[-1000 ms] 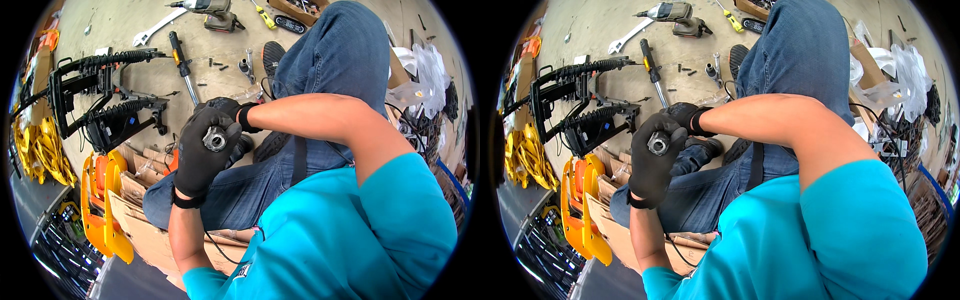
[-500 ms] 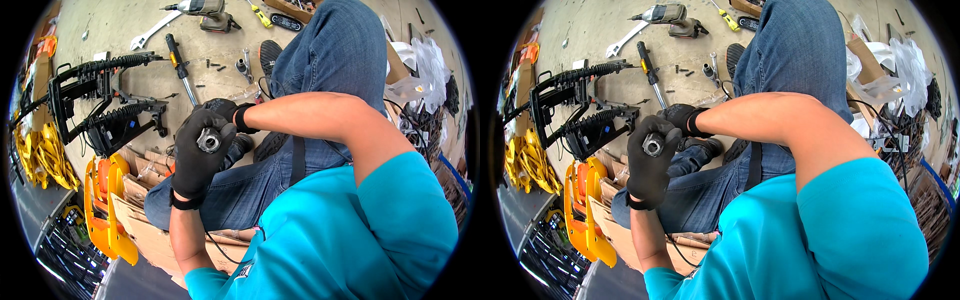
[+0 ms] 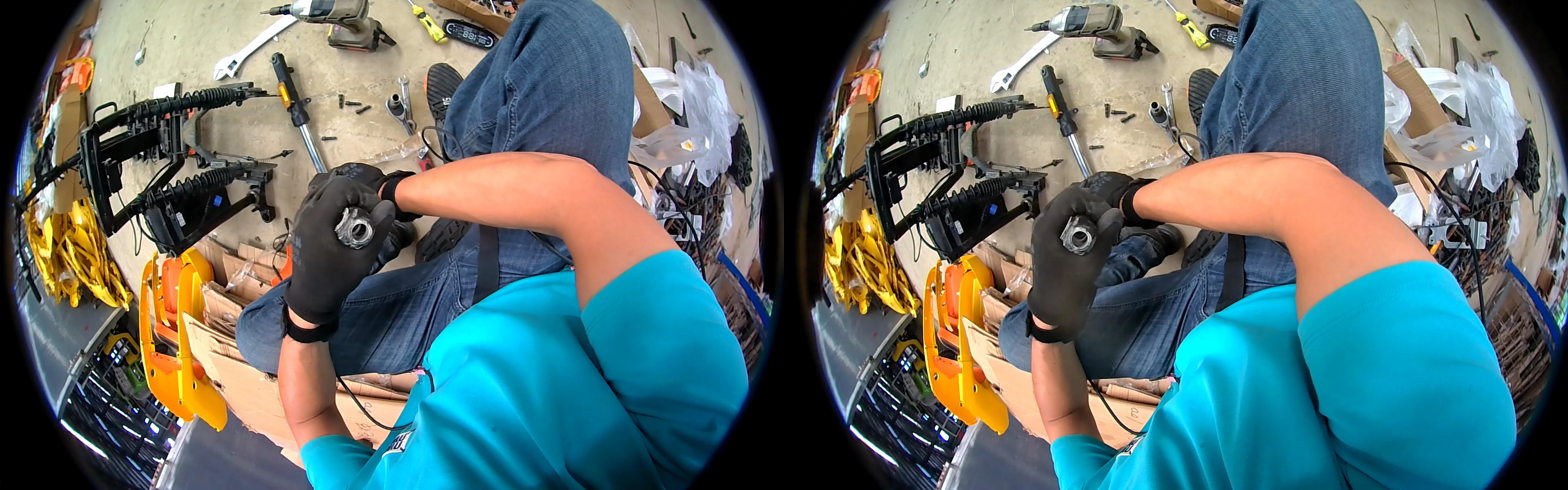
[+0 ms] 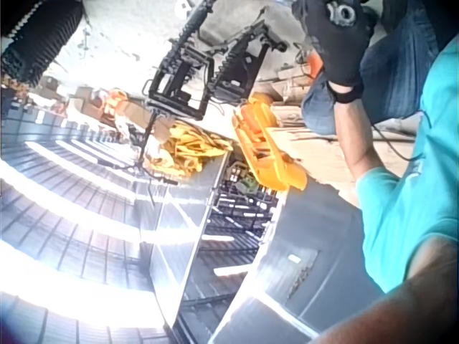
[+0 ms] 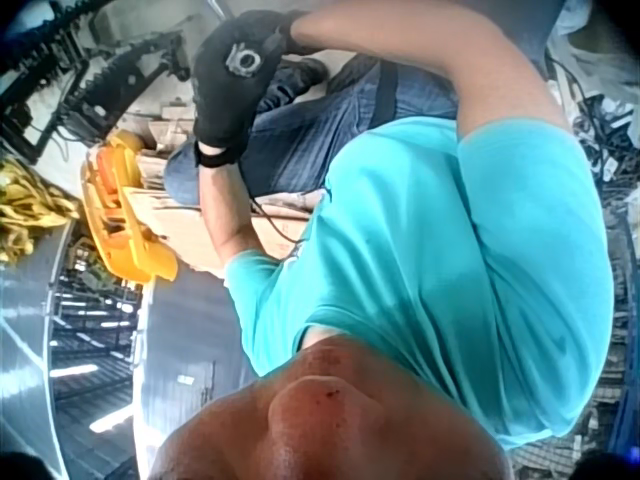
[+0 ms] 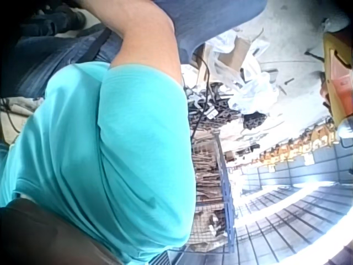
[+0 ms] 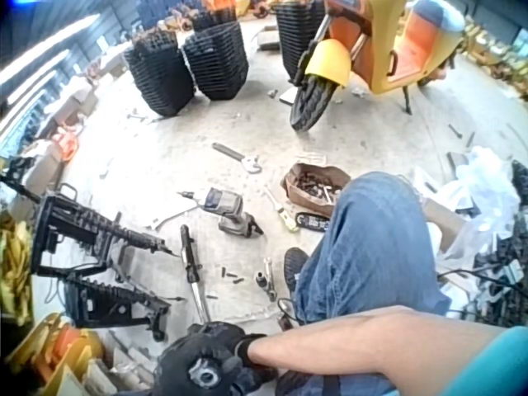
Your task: The person handles motorcycle suspension components and a frame piece, inserting a metal tube into a black housing and securing it by hand.
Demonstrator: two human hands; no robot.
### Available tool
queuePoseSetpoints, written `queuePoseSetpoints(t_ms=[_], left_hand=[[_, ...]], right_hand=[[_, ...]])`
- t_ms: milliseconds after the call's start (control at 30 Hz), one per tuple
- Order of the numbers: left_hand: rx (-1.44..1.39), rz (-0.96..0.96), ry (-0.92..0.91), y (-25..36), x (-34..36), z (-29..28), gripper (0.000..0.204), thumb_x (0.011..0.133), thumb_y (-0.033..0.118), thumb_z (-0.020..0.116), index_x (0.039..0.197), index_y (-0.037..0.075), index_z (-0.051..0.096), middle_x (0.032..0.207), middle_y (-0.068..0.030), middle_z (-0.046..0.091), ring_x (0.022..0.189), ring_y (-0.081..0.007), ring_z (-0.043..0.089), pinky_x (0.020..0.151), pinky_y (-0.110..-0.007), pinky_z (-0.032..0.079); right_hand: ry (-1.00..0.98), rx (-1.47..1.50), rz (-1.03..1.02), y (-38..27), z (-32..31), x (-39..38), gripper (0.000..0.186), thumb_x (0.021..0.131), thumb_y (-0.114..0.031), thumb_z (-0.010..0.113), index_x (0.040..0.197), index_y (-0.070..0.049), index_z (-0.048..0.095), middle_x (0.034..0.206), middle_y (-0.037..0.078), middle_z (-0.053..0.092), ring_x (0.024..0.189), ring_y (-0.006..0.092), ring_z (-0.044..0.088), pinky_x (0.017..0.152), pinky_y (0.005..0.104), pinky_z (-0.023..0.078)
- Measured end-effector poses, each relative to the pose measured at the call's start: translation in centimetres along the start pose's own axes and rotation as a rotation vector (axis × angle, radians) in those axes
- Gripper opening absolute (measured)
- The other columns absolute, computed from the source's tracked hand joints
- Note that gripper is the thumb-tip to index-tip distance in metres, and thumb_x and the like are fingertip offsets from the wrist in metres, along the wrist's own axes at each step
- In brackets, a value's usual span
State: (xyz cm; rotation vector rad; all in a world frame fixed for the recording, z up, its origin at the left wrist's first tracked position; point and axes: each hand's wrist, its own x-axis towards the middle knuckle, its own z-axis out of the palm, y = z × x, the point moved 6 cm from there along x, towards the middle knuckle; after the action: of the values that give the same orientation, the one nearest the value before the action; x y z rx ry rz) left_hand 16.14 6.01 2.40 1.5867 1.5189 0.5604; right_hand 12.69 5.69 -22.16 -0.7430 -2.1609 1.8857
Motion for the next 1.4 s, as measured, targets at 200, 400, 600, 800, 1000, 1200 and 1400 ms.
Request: queuePoseSetpoints(t_ms=[200, 400, 600, 800, 1000, 1200, 1400], left_hand=[[0.030, 0.010, -0.008, 0.6, 0.1, 0.1, 0.017, 0.085, 0.002, 0.074, 0.085, 0.002, 0.057, 0.080, -0.0051, 0.061, 0.072, -0.0136, 0.056, 0.069, -0.029, 0.047], [-0.007, -0.025, 0.003, 0.1, -0.1, -0.1, 0.016, 0.086, 0.002, 0.074, 0.086, 0.002, 0.057, 0.078, -0.0041, 0.062, 0.071, -0.0117, 0.056, 0.068, -0.028, 0.047], [-0.030, -0.034, 0.003, 0.1, -0.1, -0.1, 0.016, 0.086, 0.001, 0.074, 0.085, 0.003, 0.058, 0.078, -0.0027, 0.061, 0.071, -0.0101, 0.055, 0.068, -0.027, 0.047], [-0.047, -0.040, 0.014, -0.2, -0.1, -0.1, 0.017, 0.086, 0.001, 0.074, 0.085, 0.003, 0.057, 0.080, -0.0021, 0.061, 0.072, -0.0097, 0.054, 0.068, -0.026, 0.046], [-0.044, -0.046, 0.003, 0.0, -0.1, -0.2, 0.018, 0.085, 0.000, 0.074, 0.085, 0.003, 0.056, 0.080, -0.0024, 0.060, 0.073, -0.0099, 0.054, 0.069, -0.026, 0.046], [-0.048, -0.046, -0.004, -0.2, -0.2, -0.1, 0.019, 0.085, 0.000, 0.073, 0.085, 0.003, 0.054, 0.080, -0.0030, 0.060, 0.073, -0.0102, 0.055, 0.068, -0.027, 0.046], [-0.055, -0.055, -0.010, -0.4, -0.2, -0.1, 0.019, 0.085, -0.001, 0.073, 0.085, 0.003, 0.054, 0.079, -0.0042, 0.060, 0.072, -0.0107, 0.055, 0.068, -0.027, 0.047]], right_hand=[[0.001, 0.156, 0.028, 0.6, 0.3, 0.1, 0.026, 0.091, -0.036, 0.069, 0.106, -0.015, 0.074, 0.104, 0.009, 0.074, 0.097, 0.0237, 0.068, 0.086, 0.0372, 0.051], [0.017, 0.115, -0.006, 1.1, 0.8, 0.5, 0.026, 0.091, -0.035, 0.070, 0.107, -0.015, 0.074, 0.105, 0.009, 0.074, 0.098, 0.0237, 0.068, 0.087, 0.0372, 0.051], [0.046, 0.110, -0.047, 2.7, 2.2, 1.7, 0.027, 0.091, -0.035, 0.070, 0.108, -0.014, 0.073, 0.106, 0.009, 0.073, 0.099, 0.0236, 0.067, 0.088, 0.0372, 0.051], [0.048, 0.303, -0.025, 2.3, 1.5, 1.0, 0.030, 0.091, -0.038, 0.070, 0.110, -0.015, 0.072, 0.109, 0.010, 0.073, 0.102, 0.0257, 0.068, 0.089, 0.0373, 0.051], [0.078, 0.017, -0.058, 0.0, -0.4, -0.5, 0.030, 0.091, -0.039, 0.070, 0.110, -0.016, 0.073, 0.109, 0.011, 0.073, 0.103, 0.0273, 0.068, 0.089, 0.0380, 0.050], [-0.046, 0.024, 0.000, 0.9, 0.7, 0.6, 0.030, 0.091, -0.037, 0.069, 0.112, -0.016, 0.072, 0.109, 0.011, 0.073, 0.102, 0.0283, 0.068, 0.088, 0.0387, 0.051], [0.079, 0.137, -0.167, 1.9, 1.3, 0.9, 0.031, 0.092, -0.039, 0.068, 0.112, -0.017, 0.072, 0.110, 0.010, 0.074, 0.103, 0.0266, 0.068, 0.089, 0.0372, 0.051]])
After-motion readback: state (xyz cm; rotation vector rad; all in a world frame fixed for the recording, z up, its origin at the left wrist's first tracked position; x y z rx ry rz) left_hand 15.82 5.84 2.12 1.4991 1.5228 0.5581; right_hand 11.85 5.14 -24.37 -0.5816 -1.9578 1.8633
